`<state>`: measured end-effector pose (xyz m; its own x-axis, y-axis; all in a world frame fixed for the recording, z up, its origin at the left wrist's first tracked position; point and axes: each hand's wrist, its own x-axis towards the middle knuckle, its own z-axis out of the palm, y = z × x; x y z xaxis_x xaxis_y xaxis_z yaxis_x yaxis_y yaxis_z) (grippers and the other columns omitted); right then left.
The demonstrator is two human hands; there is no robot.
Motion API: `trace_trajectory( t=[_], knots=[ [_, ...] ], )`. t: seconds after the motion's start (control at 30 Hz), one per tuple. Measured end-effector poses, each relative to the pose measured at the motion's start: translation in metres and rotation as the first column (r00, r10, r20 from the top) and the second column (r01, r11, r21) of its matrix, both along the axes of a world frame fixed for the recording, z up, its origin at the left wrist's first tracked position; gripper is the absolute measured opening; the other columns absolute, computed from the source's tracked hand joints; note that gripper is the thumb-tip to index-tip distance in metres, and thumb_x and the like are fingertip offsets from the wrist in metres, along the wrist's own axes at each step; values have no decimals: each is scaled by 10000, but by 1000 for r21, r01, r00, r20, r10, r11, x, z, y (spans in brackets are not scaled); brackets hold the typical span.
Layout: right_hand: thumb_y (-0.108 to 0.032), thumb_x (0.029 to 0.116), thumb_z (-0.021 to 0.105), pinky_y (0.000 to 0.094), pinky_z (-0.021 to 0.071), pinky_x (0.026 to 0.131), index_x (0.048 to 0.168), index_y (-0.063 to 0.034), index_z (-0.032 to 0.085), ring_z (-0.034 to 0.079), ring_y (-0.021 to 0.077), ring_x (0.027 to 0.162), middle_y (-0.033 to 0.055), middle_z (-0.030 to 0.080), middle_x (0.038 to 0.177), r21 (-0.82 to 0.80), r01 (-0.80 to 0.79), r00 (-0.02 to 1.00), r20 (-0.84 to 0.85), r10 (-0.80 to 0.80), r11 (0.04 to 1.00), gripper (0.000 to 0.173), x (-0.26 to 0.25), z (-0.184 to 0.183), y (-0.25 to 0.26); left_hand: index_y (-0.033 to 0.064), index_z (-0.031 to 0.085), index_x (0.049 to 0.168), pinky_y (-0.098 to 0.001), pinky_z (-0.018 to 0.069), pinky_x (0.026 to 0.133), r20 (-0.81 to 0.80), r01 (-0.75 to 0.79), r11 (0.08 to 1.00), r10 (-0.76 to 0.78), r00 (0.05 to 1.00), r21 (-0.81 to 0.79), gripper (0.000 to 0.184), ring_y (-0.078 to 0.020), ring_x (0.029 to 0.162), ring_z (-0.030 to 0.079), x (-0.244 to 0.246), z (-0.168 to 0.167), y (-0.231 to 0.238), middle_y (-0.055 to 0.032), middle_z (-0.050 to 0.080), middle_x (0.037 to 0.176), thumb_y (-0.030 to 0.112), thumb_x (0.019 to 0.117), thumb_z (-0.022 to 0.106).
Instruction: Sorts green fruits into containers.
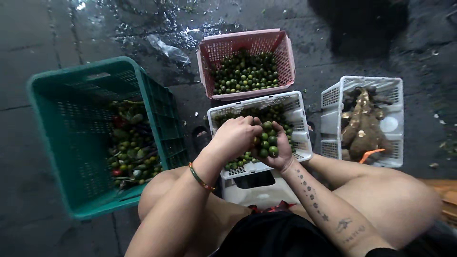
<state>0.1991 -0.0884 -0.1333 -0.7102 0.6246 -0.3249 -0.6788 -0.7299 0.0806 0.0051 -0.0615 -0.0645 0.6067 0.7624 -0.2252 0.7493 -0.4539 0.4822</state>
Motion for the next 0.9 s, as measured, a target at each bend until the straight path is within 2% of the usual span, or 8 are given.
trace_trajectory(
  t=[0.1,0.27,0.37,0.53,0.63,0.77,0.83,0.9],
  knots=[
    [-536,997,497,339,607,738,1272,-160,697,708,215,889,132,712,1139,67,0,1000,5,0,998,506,1,9,-2,201,748,1095,-416,579,809,280,-115,986,145,949,-120,263,-162,908,654,-13,13,8,-14,663,1004,350,883,792],
    [-531,1031,409,329,612,719,1352,-148,657,704,344,1046,256,529,1480,-5,39,997,-62,-39,999,559,3,23,-12,60,549,1158,-314,585,633,647,-187,728,677,351,-660,311,-174,811,687,-30,30,23,-102,684,1085,61,847,540],
    [-522,1028,426,314,604,674,1354,-138,650,718,327,976,265,549,1455,-30,43,998,-48,-44,999,550,4,25,-14,58,579,1187,-264,534,566,522,-204,635,745,414,-745,259,-122,683,609,-22,32,23,-68,646,993,71,929,564],
    [-530,1027,406,292,589,574,1343,-152,623,726,279,813,243,581,1417,-121,100,993,69,-92,988,538,9,20,3,104,687,1053,-346,494,656,276,-505,636,740,614,-583,132,-140,734,606,-16,38,28,-44,679,911,222,1013,642],
    [-571,1019,362,259,575,543,1324,-168,595,716,216,729,189,669,1278,-170,109,957,284,-57,979,556,1,23,30,113,645,1203,-510,551,700,79,-671,658,732,677,-343,249,-271,790,666,-52,59,23,-124,698,967,288,1072,526],
    [-549,1000,438,383,618,775,1203,-132,557,704,226,894,110,673,1045,-161,202,826,558,-80,966,479,-22,32,108,142,604,1362,-735,474,915,-132,-926,376,916,378,-40,369,-461,1149,631,-135,72,-10,-241,644,1275,259,1065,418],
    [-608,998,451,486,609,830,1326,-164,467,683,295,995,135,626,1156,-63,242,748,647,-145,968,552,-37,39,143,132,514,1466,-781,373,997,-163,-980,184,972,170,74,459,-537,1324,483,-153,75,-30,-303,524,1432,237,1021,465],
    [-660,983,481,548,587,914,1527,-175,311,634,384,1162,200,526,1393,4,222,680,716,-157,975,749,-49,36,165,113,415,1548,-787,274,1066,-106,-984,132,987,120,121,620,-563,1435,313,-152,79,-37,-338,360,1547,321,983,564]
  ],
)
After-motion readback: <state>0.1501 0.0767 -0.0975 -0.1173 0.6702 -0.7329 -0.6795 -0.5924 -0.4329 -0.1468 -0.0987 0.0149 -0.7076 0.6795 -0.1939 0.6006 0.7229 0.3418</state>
